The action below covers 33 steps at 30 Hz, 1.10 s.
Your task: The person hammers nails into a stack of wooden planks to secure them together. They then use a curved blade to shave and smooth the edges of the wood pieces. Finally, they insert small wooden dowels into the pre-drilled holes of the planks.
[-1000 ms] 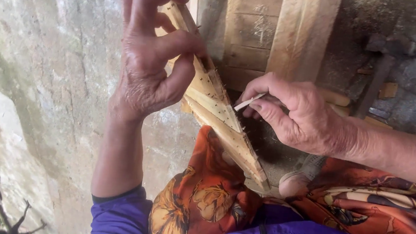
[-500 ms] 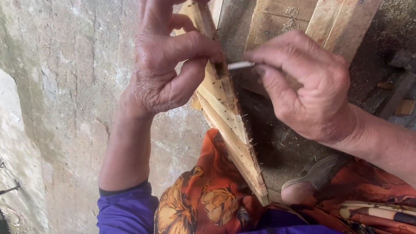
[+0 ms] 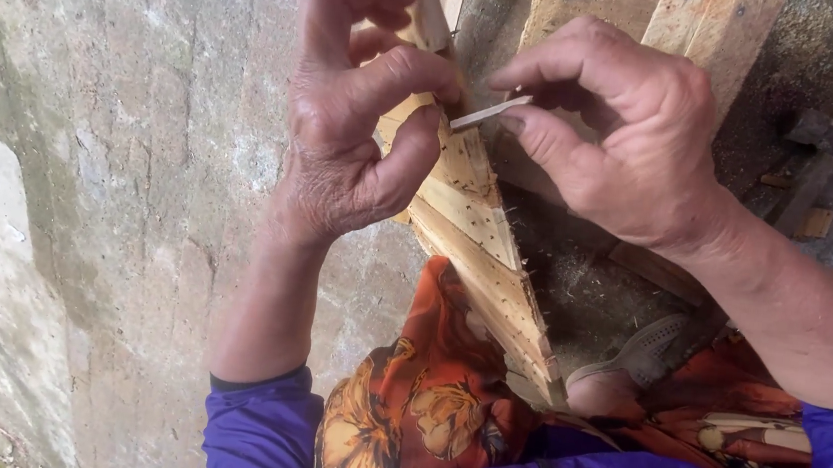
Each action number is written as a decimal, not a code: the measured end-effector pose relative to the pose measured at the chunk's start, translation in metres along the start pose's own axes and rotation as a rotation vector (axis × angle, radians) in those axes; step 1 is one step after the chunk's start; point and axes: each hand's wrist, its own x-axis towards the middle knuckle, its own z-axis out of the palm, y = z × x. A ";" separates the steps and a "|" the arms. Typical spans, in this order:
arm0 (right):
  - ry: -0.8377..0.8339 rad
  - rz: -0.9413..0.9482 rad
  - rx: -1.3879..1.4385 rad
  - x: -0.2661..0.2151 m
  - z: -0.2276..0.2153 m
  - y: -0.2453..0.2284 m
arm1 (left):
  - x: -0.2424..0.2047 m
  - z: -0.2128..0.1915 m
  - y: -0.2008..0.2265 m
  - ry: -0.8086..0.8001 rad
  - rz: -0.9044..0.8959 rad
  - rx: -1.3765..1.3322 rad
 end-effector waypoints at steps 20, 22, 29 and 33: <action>0.189 0.070 0.099 0.002 0.010 0.022 | 0.009 0.007 -0.011 -0.046 0.010 -0.097; 0.242 0.024 0.066 0.001 0.012 0.030 | 0.010 0.010 -0.015 -0.077 0.026 -0.126; 0.239 0.043 0.073 0.002 0.006 0.036 | 0.018 0.019 -0.023 -0.076 0.041 -0.159; 0.215 0.092 0.133 0.005 0.005 0.036 | 0.017 0.022 -0.028 -0.063 0.008 -0.200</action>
